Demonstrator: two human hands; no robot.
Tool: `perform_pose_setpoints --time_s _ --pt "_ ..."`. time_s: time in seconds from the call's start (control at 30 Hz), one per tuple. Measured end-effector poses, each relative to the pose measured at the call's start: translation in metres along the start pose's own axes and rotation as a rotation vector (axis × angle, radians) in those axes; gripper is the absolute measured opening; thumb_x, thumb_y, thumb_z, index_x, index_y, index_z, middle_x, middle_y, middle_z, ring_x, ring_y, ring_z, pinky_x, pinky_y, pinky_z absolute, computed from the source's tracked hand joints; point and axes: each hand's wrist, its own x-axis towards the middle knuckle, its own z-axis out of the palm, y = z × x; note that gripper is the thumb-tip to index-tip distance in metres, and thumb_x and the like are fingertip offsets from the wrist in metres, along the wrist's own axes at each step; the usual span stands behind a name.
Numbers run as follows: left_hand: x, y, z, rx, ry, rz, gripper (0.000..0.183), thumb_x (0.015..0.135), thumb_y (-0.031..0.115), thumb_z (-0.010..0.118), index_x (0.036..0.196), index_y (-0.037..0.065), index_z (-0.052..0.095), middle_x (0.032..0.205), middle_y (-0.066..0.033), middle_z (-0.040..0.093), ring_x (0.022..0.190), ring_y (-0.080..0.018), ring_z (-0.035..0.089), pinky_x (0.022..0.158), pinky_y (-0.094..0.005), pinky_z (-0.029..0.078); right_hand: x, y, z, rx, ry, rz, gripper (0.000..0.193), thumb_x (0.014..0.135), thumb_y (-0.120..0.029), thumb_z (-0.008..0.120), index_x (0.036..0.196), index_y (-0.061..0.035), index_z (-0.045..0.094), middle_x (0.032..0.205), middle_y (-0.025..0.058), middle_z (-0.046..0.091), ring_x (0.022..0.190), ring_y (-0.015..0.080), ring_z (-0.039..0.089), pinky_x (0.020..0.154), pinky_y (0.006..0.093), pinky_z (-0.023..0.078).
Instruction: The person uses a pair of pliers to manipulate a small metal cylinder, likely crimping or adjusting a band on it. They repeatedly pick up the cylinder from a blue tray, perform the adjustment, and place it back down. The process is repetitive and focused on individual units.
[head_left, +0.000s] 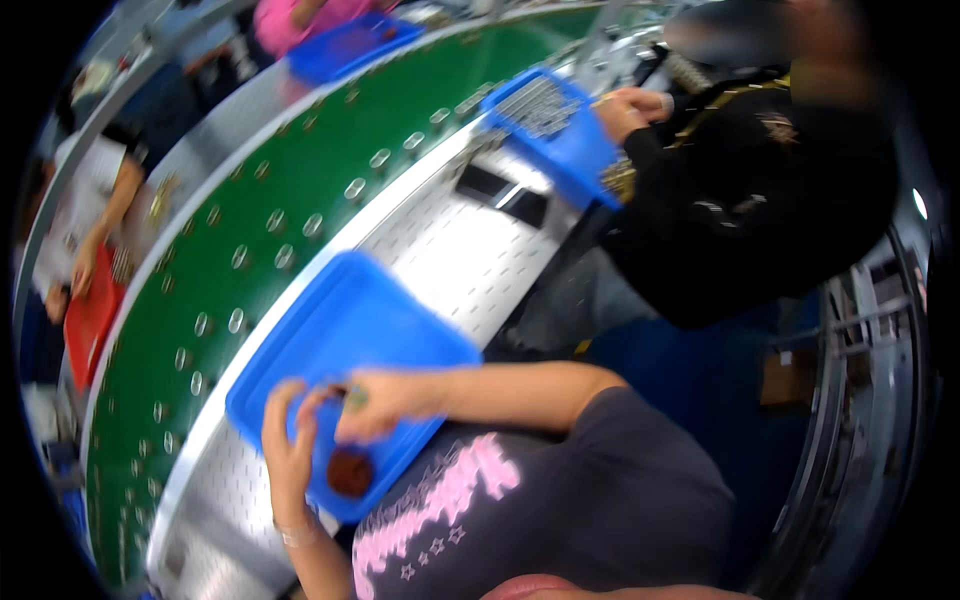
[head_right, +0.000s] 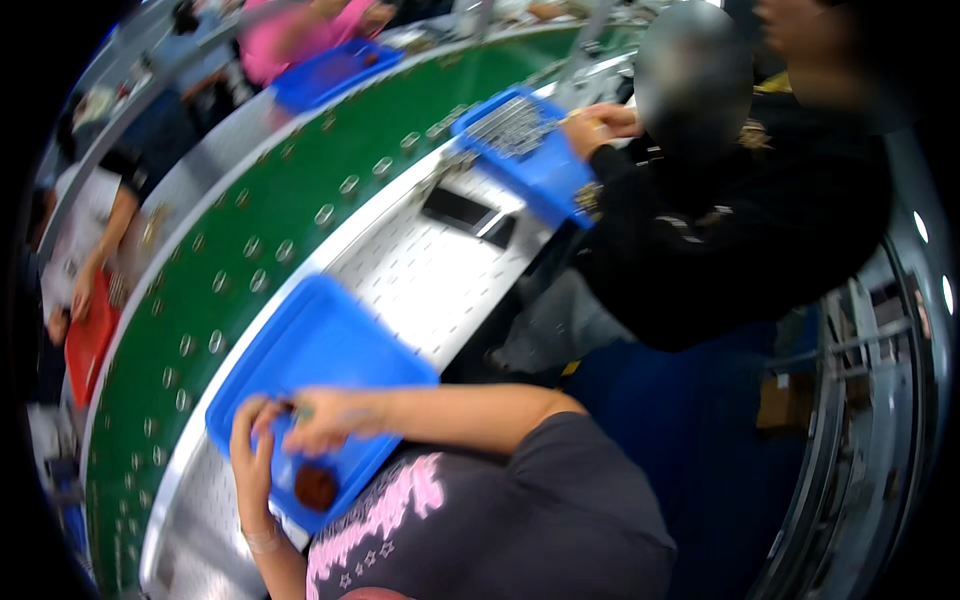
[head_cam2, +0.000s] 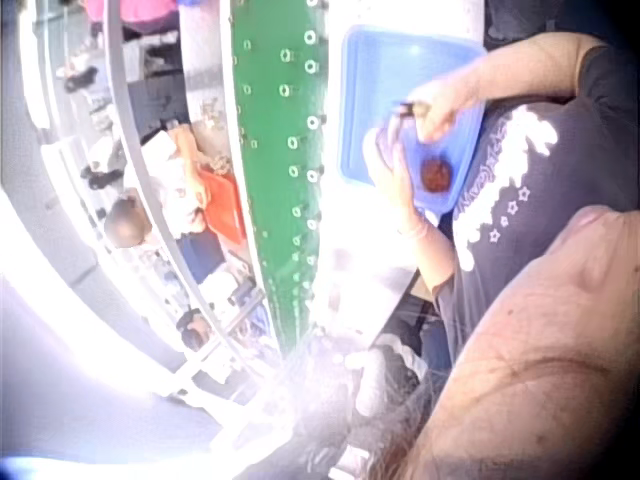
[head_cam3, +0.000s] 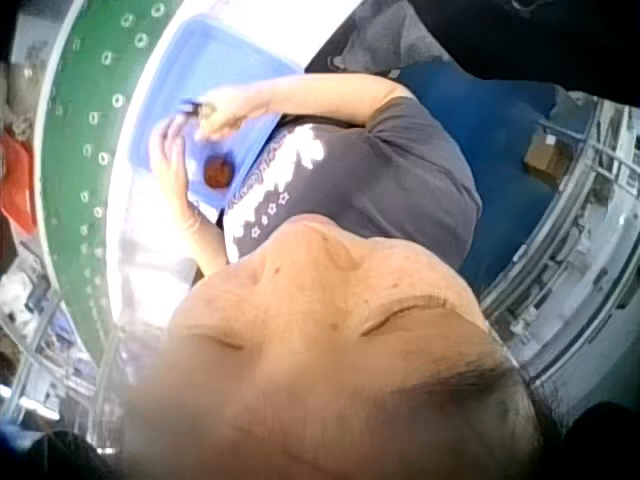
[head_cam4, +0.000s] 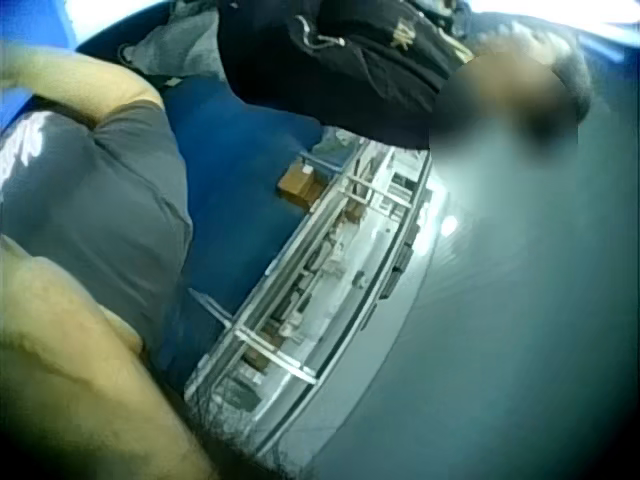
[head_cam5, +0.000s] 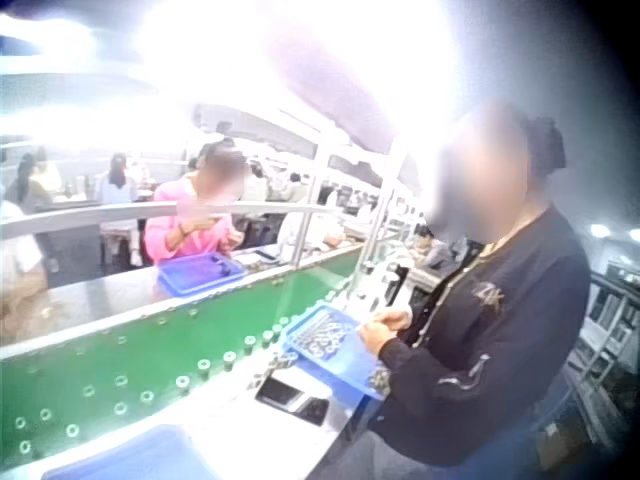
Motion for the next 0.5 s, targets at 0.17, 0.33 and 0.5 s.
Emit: perform_pose_setpoints --time_s 0.17,0.33,0.5 --pt "0.027 -0.048 0.015 0.482 0.052 -0.022 0.053 0.080 0.020 0.062 0.127 0.003 0.044 0.126 -0.0218 0.045 0.116 -0.0363 0.043 0.099 -0.0408 0.033 -0.015 -0.024 -0.049 -0.057 0.344 -0.130 0.024 0.090 -0.021 0.054 0.106 -0.0029 0.056 0.056 -0.0048 0.039 0.045 0.0030 0.030 0.039 0.0181 0.022" --pt "0.057 -0.029 0.073 0.382 -0.190 0.182 0.059 0.080 0.032 0.063 0.128 0.005 0.043 0.131 -0.0210 0.040 0.122 -0.0385 0.036 0.102 -0.0446 0.029 -0.011 -0.030 -0.060 -0.112 0.461 -0.229 0.027 0.093 -0.026 0.049 0.097 -0.0008 0.058 0.056 -0.0036 0.040 0.046 0.0018 0.031 0.040 0.0179 0.024" --pt "0.043 -0.007 0.086 0.340 -0.573 0.407 0.047 0.083 0.037 0.059 0.120 0.009 0.053 0.130 -0.0188 0.042 0.124 -0.0376 0.035 0.102 -0.0464 0.029 -0.029 -0.052 -0.070 -0.233 0.568 -0.336 0.027 0.094 -0.024 0.047 0.097 0.0011 0.057 0.055 -0.0035 0.040 0.045 0.0024 0.030 0.041 0.0176 0.023"
